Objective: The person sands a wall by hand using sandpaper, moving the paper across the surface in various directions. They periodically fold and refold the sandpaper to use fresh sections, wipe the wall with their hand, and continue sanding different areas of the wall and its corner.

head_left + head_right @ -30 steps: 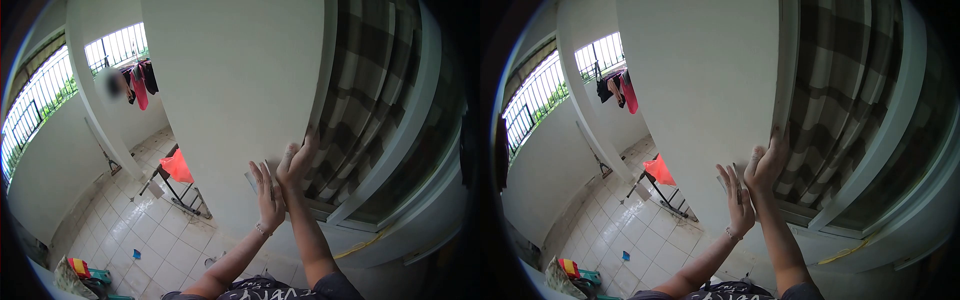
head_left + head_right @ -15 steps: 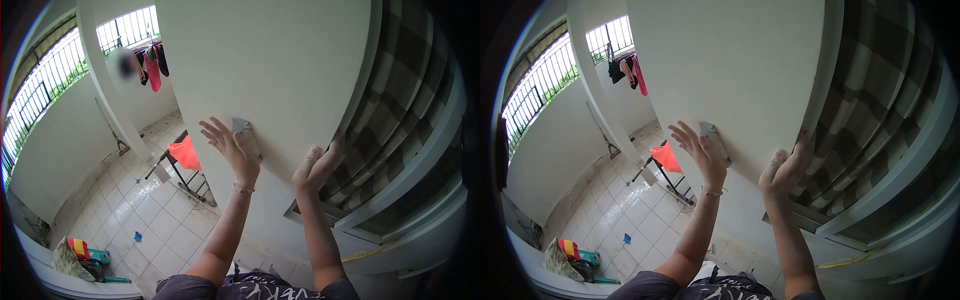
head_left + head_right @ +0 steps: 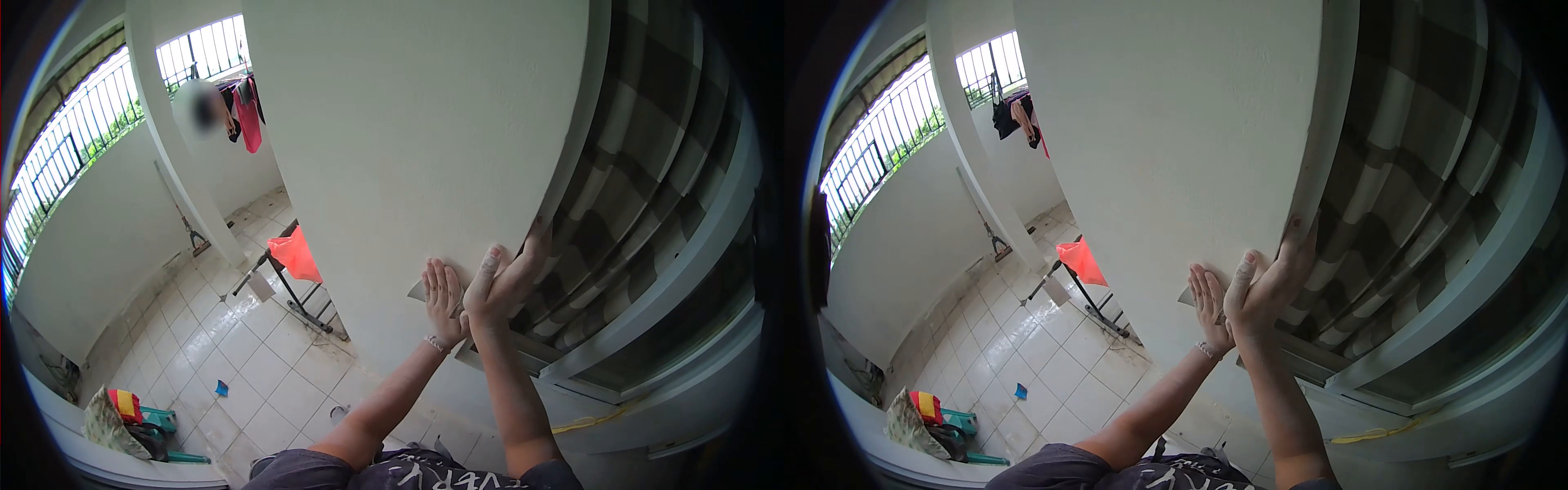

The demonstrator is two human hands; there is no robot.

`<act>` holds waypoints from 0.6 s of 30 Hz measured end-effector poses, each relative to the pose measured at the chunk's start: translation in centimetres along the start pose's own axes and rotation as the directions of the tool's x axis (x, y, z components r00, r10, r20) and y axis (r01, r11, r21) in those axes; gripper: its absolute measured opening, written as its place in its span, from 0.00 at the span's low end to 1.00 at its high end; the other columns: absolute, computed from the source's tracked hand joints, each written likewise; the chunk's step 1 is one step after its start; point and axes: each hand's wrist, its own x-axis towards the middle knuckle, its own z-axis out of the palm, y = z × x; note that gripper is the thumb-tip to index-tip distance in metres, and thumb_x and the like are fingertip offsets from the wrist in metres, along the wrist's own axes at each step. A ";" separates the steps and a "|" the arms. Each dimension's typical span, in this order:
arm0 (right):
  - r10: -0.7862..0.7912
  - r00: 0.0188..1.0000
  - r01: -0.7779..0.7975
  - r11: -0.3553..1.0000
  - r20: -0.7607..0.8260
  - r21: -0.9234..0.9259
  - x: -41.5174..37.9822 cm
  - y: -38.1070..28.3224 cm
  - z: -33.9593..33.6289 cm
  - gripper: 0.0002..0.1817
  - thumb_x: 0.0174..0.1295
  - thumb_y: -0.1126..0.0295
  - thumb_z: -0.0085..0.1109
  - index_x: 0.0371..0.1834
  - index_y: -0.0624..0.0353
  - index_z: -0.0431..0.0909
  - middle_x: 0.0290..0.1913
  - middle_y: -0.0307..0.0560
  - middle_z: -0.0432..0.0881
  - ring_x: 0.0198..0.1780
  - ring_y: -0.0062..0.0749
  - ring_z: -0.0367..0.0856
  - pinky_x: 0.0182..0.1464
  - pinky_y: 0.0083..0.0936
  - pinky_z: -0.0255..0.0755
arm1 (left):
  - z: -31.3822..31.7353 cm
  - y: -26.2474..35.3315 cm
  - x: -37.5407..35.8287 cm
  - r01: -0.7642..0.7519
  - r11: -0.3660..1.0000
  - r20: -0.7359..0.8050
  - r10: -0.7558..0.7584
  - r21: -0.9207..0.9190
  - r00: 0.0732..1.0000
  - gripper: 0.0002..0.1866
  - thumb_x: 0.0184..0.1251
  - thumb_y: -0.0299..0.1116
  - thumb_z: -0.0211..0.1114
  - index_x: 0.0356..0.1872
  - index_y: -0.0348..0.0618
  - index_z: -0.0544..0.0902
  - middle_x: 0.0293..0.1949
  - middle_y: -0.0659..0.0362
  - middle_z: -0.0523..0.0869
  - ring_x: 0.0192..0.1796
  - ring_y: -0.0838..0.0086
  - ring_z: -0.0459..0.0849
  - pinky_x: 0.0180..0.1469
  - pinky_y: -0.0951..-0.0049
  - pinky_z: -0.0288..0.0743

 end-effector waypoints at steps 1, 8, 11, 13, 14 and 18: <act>-0.001 1.000 0.001 1.000 0.004 0.010 0.0 0.1 0.0 0.33 0.81 0.55 0.41 0.77 0.72 0.54 0.76 0.73 0.60 0.76 0.66 0.62 0.75 0.55 0.57 | 0.4 -0.4 -0.3 -0.034 0.997 -0.010 0.034 0.068 0.999 0.43 0.81 0.55 0.39 0.81 0.26 0.48 0.83 0.34 0.46 0.85 0.38 0.39 0.83 0.40 0.32; -0.003 1.000 0.003 1.000 0.018 0.005 -0.2 0.3 0.1 0.34 0.80 0.55 0.42 0.77 0.73 0.53 0.74 0.73 0.61 0.74 0.65 0.64 0.73 0.56 0.59 | -1.6 -4.0 0.5 -0.057 0.989 0.002 0.057 0.134 0.998 0.42 0.79 0.50 0.45 0.82 0.30 0.48 0.84 0.38 0.43 0.85 0.38 0.39 0.83 0.40 0.34; -0.002 1.000 0.002 1.000 0.013 0.022 -0.6 0.0 0.1 0.34 0.81 0.56 0.41 0.78 0.73 0.52 0.73 0.73 0.61 0.73 0.63 0.66 0.72 0.55 0.60 | -4.9 -7.7 4.8 0.238 0.969 -0.119 -0.229 0.064 0.966 0.40 0.82 0.50 0.37 0.83 0.32 0.43 0.85 0.41 0.41 0.86 0.45 0.34 0.83 0.44 0.30; -0.009 1.000 0.009 1.000 -0.009 0.000 -0.1 0.0 0.5 0.34 0.81 0.56 0.39 0.78 0.72 0.51 0.73 0.74 0.61 0.72 0.64 0.66 0.71 0.54 0.62 | -7.5 -11.6 8.0 0.310 0.950 -0.236 -0.293 0.041 0.927 0.39 0.83 0.51 0.35 0.83 0.32 0.42 0.85 0.42 0.39 0.86 0.48 0.34 0.84 0.48 0.30; -0.025 0.999 0.024 0.999 -0.022 -0.032 0.0 -0.1 0.6 0.34 0.81 0.56 0.38 0.79 0.72 0.51 0.74 0.75 0.60 0.72 0.65 0.67 0.70 0.54 0.64 | -8.6 -13.6 9.9 0.343 0.939 -0.299 -0.323 0.018 0.898 0.39 0.84 0.52 0.34 0.83 0.32 0.42 0.85 0.43 0.38 0.86 0.50 0.33 0.84 0.50 0.30; 0.039 0.999 -0.040 0.994 -0.010 -0.105 -0.4 -0.5 0.8 0.33 0.82 0.55 0.35 0.79 0.72 0.50 0.73 0.76 0.61 0.71 0.64 0.69 0.67 0.55 0.68 | -10.7 -17.1 13.5 0.518 0.786 -0.383 -0.617 -0.337 0.687 0.36 0.85 0.44 0.37 0.83 0.32 0.41 0.85 0.44 0.39 0.87 0.56 0.36 0.85 0.60 0.33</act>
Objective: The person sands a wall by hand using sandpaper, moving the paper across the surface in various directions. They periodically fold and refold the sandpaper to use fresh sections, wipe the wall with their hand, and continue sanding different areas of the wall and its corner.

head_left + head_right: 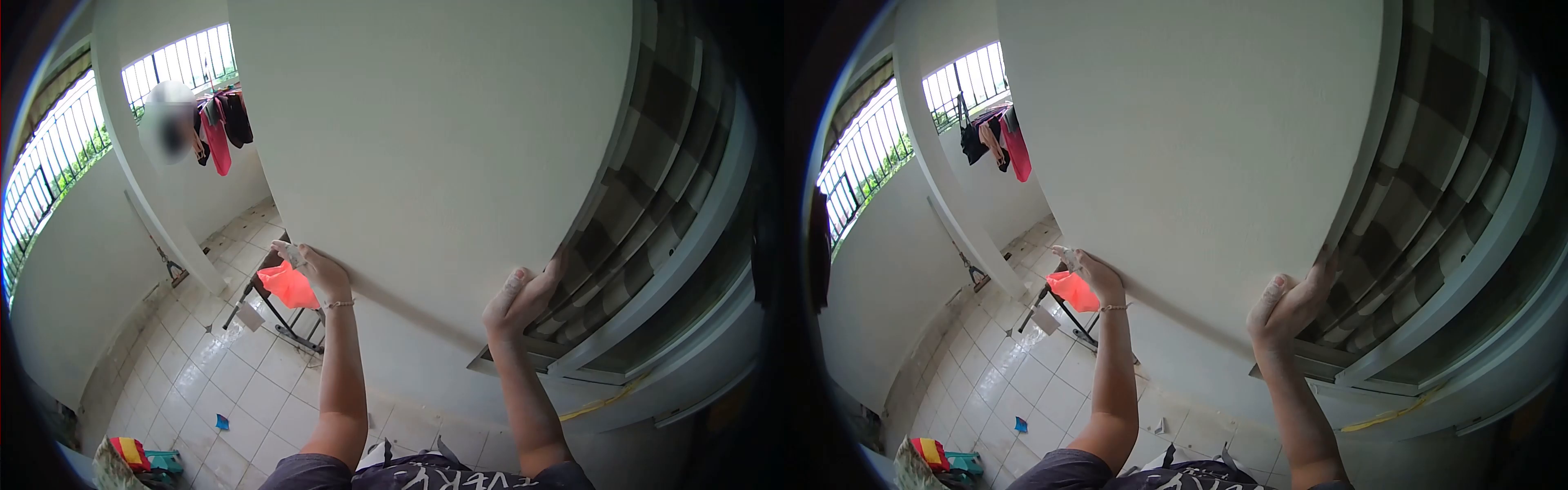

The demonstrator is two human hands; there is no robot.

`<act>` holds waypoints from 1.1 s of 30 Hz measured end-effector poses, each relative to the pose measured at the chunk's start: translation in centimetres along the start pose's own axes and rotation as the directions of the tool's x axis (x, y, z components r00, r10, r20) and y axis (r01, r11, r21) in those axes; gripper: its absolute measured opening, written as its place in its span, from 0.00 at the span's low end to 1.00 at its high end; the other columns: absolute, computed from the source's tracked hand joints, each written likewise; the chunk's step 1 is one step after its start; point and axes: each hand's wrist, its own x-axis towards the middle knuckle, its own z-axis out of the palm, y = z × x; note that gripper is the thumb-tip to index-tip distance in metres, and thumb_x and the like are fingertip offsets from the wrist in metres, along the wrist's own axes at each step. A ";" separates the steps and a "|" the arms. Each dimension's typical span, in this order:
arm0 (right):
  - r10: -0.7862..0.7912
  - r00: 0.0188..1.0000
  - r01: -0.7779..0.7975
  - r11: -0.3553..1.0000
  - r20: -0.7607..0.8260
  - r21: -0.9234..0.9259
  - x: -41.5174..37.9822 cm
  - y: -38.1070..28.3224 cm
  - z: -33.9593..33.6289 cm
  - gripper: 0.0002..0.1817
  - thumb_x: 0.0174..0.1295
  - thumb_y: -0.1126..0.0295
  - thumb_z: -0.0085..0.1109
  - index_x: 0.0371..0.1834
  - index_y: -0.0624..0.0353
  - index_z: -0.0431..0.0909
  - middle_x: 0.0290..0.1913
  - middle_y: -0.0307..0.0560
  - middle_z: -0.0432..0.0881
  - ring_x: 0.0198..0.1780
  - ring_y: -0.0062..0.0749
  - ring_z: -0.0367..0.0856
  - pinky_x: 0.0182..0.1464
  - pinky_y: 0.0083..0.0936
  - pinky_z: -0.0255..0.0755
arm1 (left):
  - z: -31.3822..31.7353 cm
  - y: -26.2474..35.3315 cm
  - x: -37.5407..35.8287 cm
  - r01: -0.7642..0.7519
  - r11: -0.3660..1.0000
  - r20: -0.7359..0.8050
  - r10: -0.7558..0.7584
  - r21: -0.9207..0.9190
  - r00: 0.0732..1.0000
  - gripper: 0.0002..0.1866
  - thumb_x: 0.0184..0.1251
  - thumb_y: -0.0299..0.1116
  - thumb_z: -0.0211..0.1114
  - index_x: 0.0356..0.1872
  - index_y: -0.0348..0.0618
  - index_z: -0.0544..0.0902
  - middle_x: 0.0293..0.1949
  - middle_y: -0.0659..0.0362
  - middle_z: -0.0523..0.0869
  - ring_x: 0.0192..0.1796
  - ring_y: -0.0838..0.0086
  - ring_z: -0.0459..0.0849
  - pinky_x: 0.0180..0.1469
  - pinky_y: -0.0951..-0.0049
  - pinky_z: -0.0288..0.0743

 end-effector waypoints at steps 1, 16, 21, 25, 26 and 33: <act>0.033 0.999 -0.033 0.999 0.012 -0.004 -0.3 -0.2 0.0 0.33 0.82 0.55 0.35 0.78 0.72 0.50 0.72 0.76 0.61 0.70 0.64 0.70 0.66 0.55 0.68 | -0.1 0.3 -0.1 0.080 0.995 -0.044 -0.083 -0.065 0.996 0.36 0.85 0.43 0.37 0.83 0.32 0.41 0.85 0.43 0.40 0.87 0.56 0.36 0.85 0.60 0.33; 0.053 0.993 -0.073 0.979 -0.108 -0.192 -0.2 -1.7 1.0 0.31 0.84 0.52 0.30 0.71 0.73 0.57 0.56 0.69 0.74 0.54 0.56 0.83 0.51 0.46 0.78 | -5.2 -2.6 -4.2 -0.611 0.764 0.585 0.404 0.207 0.703 0.60 0.70 0.62 0.64 0.83 0.35 0.36 0.84 0.37 0.38 0.84 0.37 0.32 0.81 0.35 0.35; 0.125 0.986 -0.146 0.968 -0.111 -0.203 -0.5 -1.9 0.9 0.31 0.83 0.51 0.33 0.72 0.70 0.58 0.57 0.70 0.74 0.52 0.58 0.83 0.50 0.45 0.77 | -3.4 0.2 -5.9 -0.386 0.906 0.473 0.267 0.173 0.839 0.67 0.63 0.67 0.68 0.83 0.38 0.32 0.84 0.42 0.26 0.83 0.38 0.22 0.78 0.27 0.29; 0.064 0.991 -0.087 0.977 -0.120 -0.196 -0.4 -1.5 0.9 0.31 0.83 0.50 0.34 0.70 0.70 0.59 0.56 0.69 0.73 0.50 0.57 0.82 0.50 0.44 0.77 | -2.0 3.5 -3.8 -0.066 0.974 0.387 -0.024 0.218 0.922 0.68 0.62 0.68 0.68 0.83 0.40 0.32 0.84 0.43 0.24 0.83 0.40 0.19 0.76 0.25 0.23; 0.068 0.990 -0.090 0.977 -0.122 -0.191 -0.6 -1.0 0.9 0.31 0.83 0.50 0.34 0.70 0.70 0.59 0.55 0.69 0.74 0.49 0.57 0.82 0.50 0.45 0.76 | -1.7 4.1 -2.8 -0.016 0.973 0.355 -0.068 0.228 0.933 0.64 0.66 0.66 0.65 0.83 0.40 0.32 0.84 0.45 0.25 0.84 0.43 0.19 0.76 0.27 0.21; 0.115 0.985 -0.134 0.979 -0.125 -0.155 -0.4 -1.7 0.8 0.31 0.83 0.49 0.35 0.68 0.70 0.61 0.54 0.68 0.76 0.51 0.56 0.82 0.51 0.45 0.76 | -1.3 -3.4 -2.3 -0.020 0.997 0.197 0.004 0.076 0.980 0.49 0.80 0.54 0.50 0.83 0.37 0.32 0.84 0.42 0.28 0.85 0.45 0.23 0.80 0.36 0.21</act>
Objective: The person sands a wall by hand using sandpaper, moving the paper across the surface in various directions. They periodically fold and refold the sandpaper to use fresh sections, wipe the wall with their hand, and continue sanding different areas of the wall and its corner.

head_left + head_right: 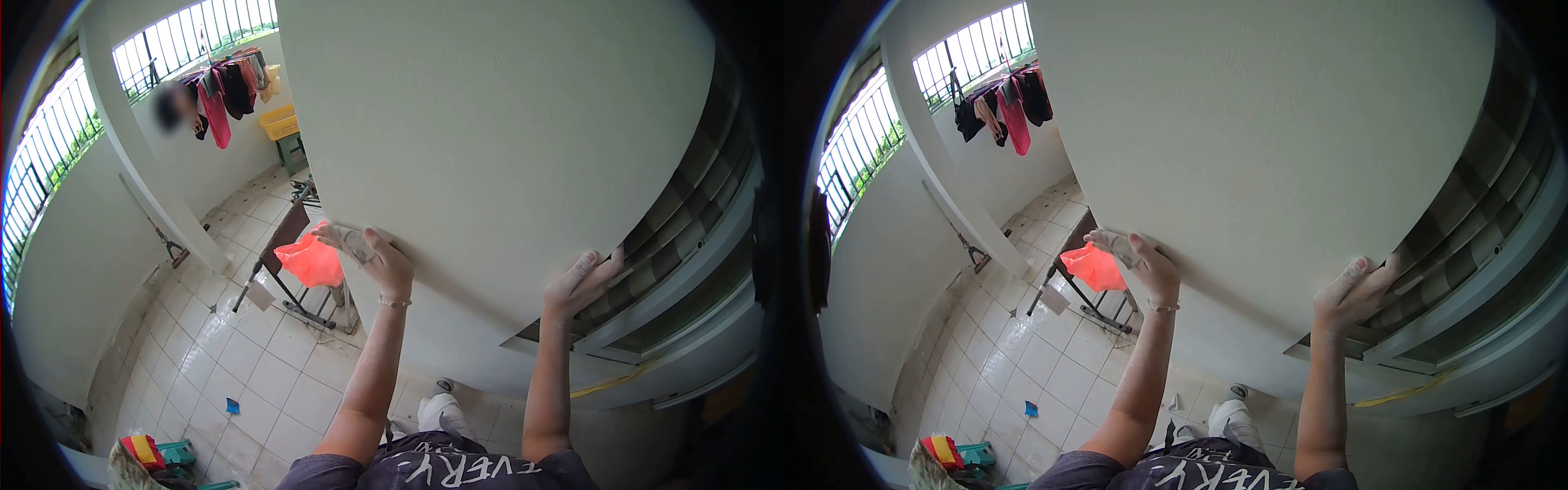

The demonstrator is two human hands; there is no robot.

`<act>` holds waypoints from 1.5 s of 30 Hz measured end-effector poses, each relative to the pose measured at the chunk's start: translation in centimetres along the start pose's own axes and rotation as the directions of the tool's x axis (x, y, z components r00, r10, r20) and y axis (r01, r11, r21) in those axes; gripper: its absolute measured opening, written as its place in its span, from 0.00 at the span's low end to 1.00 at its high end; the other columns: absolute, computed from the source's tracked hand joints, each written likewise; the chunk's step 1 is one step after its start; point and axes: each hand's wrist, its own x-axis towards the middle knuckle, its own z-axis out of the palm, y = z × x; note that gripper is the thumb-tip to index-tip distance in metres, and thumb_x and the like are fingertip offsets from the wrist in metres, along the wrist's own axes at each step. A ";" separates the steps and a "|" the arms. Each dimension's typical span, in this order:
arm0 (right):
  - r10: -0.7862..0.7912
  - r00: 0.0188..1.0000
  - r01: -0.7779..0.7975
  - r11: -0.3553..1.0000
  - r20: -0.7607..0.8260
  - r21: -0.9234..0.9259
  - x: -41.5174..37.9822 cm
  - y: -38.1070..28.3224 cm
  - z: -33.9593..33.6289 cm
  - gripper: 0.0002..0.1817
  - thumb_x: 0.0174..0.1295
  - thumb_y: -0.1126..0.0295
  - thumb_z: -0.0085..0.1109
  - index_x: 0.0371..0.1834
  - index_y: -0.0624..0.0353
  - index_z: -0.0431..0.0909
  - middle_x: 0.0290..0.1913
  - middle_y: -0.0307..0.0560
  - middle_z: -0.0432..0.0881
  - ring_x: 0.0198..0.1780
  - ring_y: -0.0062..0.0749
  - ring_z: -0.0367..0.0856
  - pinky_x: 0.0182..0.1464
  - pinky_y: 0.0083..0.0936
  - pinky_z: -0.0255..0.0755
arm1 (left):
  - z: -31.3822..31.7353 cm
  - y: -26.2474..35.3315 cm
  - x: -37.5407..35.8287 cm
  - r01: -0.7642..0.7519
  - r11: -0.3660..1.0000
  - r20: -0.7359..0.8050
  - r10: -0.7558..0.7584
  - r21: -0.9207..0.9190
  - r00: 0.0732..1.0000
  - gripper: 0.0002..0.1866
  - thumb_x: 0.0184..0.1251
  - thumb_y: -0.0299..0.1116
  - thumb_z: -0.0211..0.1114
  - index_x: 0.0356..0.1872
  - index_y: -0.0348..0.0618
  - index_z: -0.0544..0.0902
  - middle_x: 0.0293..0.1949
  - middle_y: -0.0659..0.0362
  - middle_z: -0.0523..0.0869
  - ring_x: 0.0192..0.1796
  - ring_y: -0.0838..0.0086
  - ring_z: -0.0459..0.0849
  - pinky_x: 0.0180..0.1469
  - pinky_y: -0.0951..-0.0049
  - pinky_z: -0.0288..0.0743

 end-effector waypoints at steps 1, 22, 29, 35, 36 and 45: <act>0.017 1.000 -0.017 1.000 0.000 -0.001 -0.1 0.2 0.0 0.31 0.83 0.49 0.35 0.68 0.70 0.61 0.54 0.68 0.76 0.51 0.56 0.82 0.51 0.45 0.76 | 0.8 -2.8 -3.0 0.094 0.993 0.056 -0.090 -0.075 0.994 0.48 0.81 0.52 0.49 0.83 0.36 0.32 0.84 0.41 0.29 0.85 0.44 0.24 0.80 0.37 0.22; -0.100 0.995 0.095 0.979 -0.015 -0.180 -0.2 0.1 0.5 0.28 0.84 0.55 0.28 0.64 0.74 0.60 0.42 0.56 0.76 0.34 0.45 0.85 0.32 0.34 0.79 | 1.0 1.9 -9.2 -0.343 0.930 0.242 0.305 0.134 0.921 0.45 0.82 0.55 0.42 0.82 0.28 0.38 0.84 0.38 0.33 0.85 0.43 0.28 0.81 0.40 0.24; -0.137 0.991 0.137 0.986 0.009 -0.094 0.0 0.1 -0.1 0.27 0.84 0.55 0.29 0.64 0.74 0.59 0.44 0.57 0.74 0.38 0.42 0.84 0.36 0.35 0.78 | 0.8 3.4 -8.0 -0.375 0.906 0.256 0.322 0.194 0.911 0.41 0.85 0.53 0.39 0.83 0.34 0.37 0.84 0.40 0.32 0.85 0.41 0.28 0.82 0.40 0.27; -0.031 0.999 0.031 0.997 0.012 -0.076 -0.9 0.6 0.4 0.27 0.84 0.54 0.30 0.65 0.72 0.60 0.47 0.59 0.73 0.43 0.43 0.81 0.43 0.36 0.76 | -5.1 -1.7 6.3 0.095 0.995 0.294 -0.093 0.006 0.951 0.42 0.85 0.61 0.33 0.81 0.30 0.50 0.81 0.43 0.55 0.83 0.55 0.53 0.80 0.57 0.51; 0.029 0.999 -0.028 0.999 0.032 -0.046 -1.1 0.7 0.3 0.27 0.84 0.54 0.30 0.65 0.71 0.60 0.49 0.62 0.73 0.46 0.46 0.80 0.47 0.37 0.75 | -5.4 -3.4 6.2 0.258 0.963 0.339 -0.216 -0.082 0.916 0.43 0.85 0.61 0.34 0.81 0.30 0.50 0.81 0.43 0.54 0.83 0.56 0.53 0.80 0.58 0.51; -0.099 0.995 0.096 0.990 -0.029 -0.106 -0.8 1.0 0.4 0.26 0.84 0.54 0.32 0.65 0.71 0.60 0.51 0.63 0.72 0.49 0.49 0.79 0.49 0.39 0.74 | -1.5 -2.4 -11.8 -0.248 0.934 0.288 0.171 0.258 0.942 0.44 0.82 0.59 0.40 0.84 0.41 0.35 0.84 0.43 0.29 0.85 0.45 0.22 0.81 0.41 0.21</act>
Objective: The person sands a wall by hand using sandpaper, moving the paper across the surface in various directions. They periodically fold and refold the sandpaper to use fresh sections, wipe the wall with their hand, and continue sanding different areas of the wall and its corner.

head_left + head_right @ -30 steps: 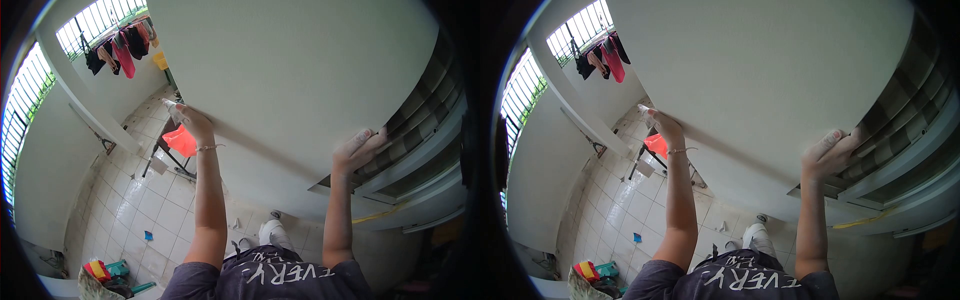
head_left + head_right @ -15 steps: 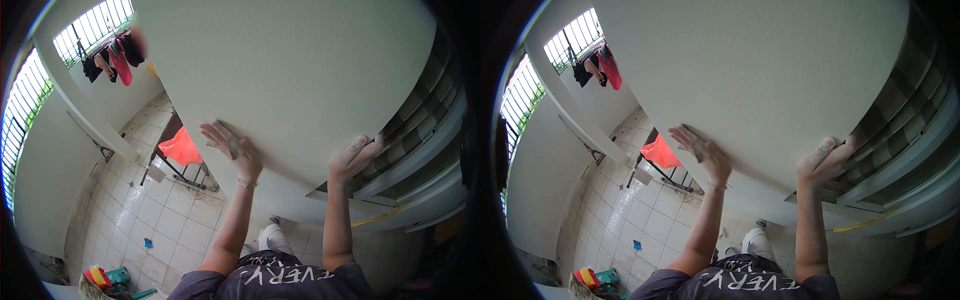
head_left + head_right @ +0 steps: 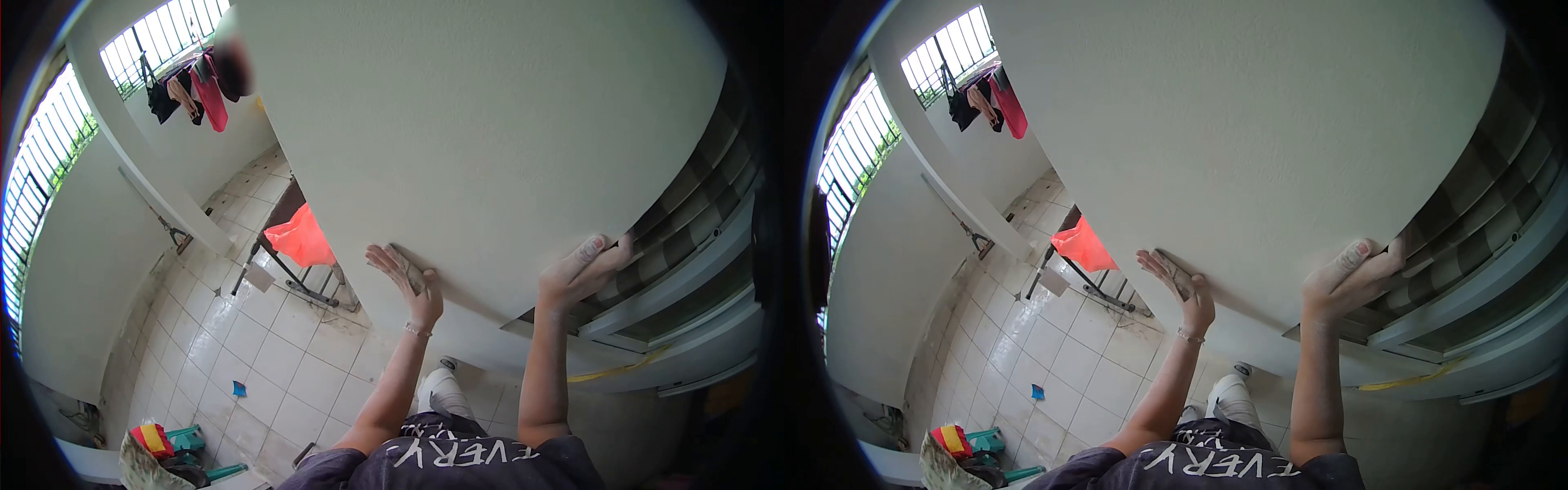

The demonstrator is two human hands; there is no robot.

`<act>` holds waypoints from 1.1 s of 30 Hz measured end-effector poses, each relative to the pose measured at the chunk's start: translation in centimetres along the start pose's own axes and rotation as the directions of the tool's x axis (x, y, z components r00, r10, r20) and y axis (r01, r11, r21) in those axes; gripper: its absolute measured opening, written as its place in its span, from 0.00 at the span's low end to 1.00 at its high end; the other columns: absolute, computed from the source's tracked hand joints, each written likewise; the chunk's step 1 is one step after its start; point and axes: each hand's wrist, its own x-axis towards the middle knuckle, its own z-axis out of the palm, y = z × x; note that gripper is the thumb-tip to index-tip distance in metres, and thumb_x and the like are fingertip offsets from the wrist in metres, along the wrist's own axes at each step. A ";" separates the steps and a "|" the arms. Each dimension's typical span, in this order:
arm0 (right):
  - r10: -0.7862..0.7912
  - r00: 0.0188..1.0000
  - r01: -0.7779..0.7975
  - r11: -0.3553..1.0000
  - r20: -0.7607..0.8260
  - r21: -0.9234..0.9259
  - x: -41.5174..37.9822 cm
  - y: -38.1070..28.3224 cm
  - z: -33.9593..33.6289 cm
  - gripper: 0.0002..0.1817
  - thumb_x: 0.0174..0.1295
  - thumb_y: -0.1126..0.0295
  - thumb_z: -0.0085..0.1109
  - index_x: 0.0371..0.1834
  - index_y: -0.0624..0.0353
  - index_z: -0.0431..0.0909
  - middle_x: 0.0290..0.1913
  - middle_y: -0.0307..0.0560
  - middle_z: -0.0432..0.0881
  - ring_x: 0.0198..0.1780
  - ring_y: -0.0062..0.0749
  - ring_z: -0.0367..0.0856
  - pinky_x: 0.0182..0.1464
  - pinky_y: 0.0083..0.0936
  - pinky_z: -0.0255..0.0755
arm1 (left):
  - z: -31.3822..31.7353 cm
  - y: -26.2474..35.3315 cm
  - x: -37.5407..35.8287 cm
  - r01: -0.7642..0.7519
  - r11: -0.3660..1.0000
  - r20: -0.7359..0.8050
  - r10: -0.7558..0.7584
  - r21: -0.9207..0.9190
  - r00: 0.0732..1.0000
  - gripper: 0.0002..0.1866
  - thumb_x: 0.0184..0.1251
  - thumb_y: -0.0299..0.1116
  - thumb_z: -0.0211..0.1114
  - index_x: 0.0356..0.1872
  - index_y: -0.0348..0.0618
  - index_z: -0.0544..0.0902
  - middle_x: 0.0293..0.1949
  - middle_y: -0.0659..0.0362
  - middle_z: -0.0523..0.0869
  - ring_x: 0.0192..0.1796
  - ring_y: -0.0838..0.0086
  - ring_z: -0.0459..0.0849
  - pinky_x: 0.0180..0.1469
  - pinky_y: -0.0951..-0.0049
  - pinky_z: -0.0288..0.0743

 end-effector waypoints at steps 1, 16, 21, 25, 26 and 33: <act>-0.010 1.000 0.010 1.000 -0.012 0.023 0.3 -0.1 0.3 0.26 0.84 0.54 0.32 0.65 0.71 0.61 0.50 0.62 0.72 0.49 0.48 0.79 0.49 0.39 0.74 | 0.3 1.6 1.1 -0.020 1.000 -0.029 0.020 0.013 0.999 0.43 0.82 0.58 0.40 0.85 0.44 0.36 0.85 0.43 0.30 0.85 0.44 0.23 0.81 0.39 0.22; 0.121 0.992 -0.121 0.993 0.038 -0.005 -0.5 -0.2 0.0 0.26 0.84 0.55 0.31 0.64 0.71 0.62 0.43 0.53 0.71 0.42 0.39 0.78 0.45 0.30 0.73 | 0.2 -4.0 4.4 0.370 0.796 -0.050 -0.445 -0.479 0.894 0.49 0.82 0.66 0.33 0.82 0.30 0.36 0.85 0.44 0.35 0.86 0.55 0.31 0.84 0.56 0.30; 0.100 0.995 -0.100 0.995 0.026 -0.019 -0.1 -0.4 0.3 0.26 0.84 0.55 0.30 0.63 0.70 0.62 0.43 0.53 0.71 0.42 0.38 0.79 0.43 0.27 0.73 | -0.5 1.9 5.1 0.112 0.992 -0.192 -0.122 -0.061 0.974 0.43 0.82 0.58 0.39 0.85 0.42 0.39 0.85 0.45 0.33 0.85 0.45 0.25 0.83 0.41 0.29; 0.119 0.993 -0.119 0.993 0.024 -0.025 -0.3 -0.3 0.0 0.25 0.84 0.56 0.31 0.63 0.70 0.62 0.43 0.54 0.72 0.43 0.38 0.79 0.44 0.27 0.74 | -6.3 5.1 18.0 -0.265 0.963 -0.134 0.270 0.052 0.954 0.40 0.83 0.58 0.36 0.85 0.47 0.43 0.86 0.46 0.37 0.85 0.40 0.31 0.82 0.40 0.31; 0.088 0.996 -0.088 0.995 0.006 -0.038 -0.3 -0.5 -0.1 0.24 0.84 0.55 0.31 0.62 0.70 0.62 0.41 0.55 0.72 0.40 0.39 0.78 0.41 0.28 0.73 | -6.9 5.3 19.6 -0.265 0.963 -0.147 0.269 0.041 0.952 0.39 0.84 0.57 0.36 0.85 0.47 0.43 0.86 0.46 0.36 0.85 0.42 0.30 0.83 0.40 0.32; 0.089 0.996 -0.088 0.995 0.019 -0.044 -0.3 -0.6 -0.1 0.26 0.84 0.55 0.29 0.64 0.71 0.61 0.39 0.51 0.71 0.36 0.35 0.78 0.39 0.26 0.73 | -4.3 -1.6 14.8 0.243 0.890 0.007 -0.261 -0.387 0.965 0.43 0.83 0.66 0.30 0.66 0.29 0.70 0.60 0.48 0.79 0.61 0.63 0.78 0.64 0.63 0.72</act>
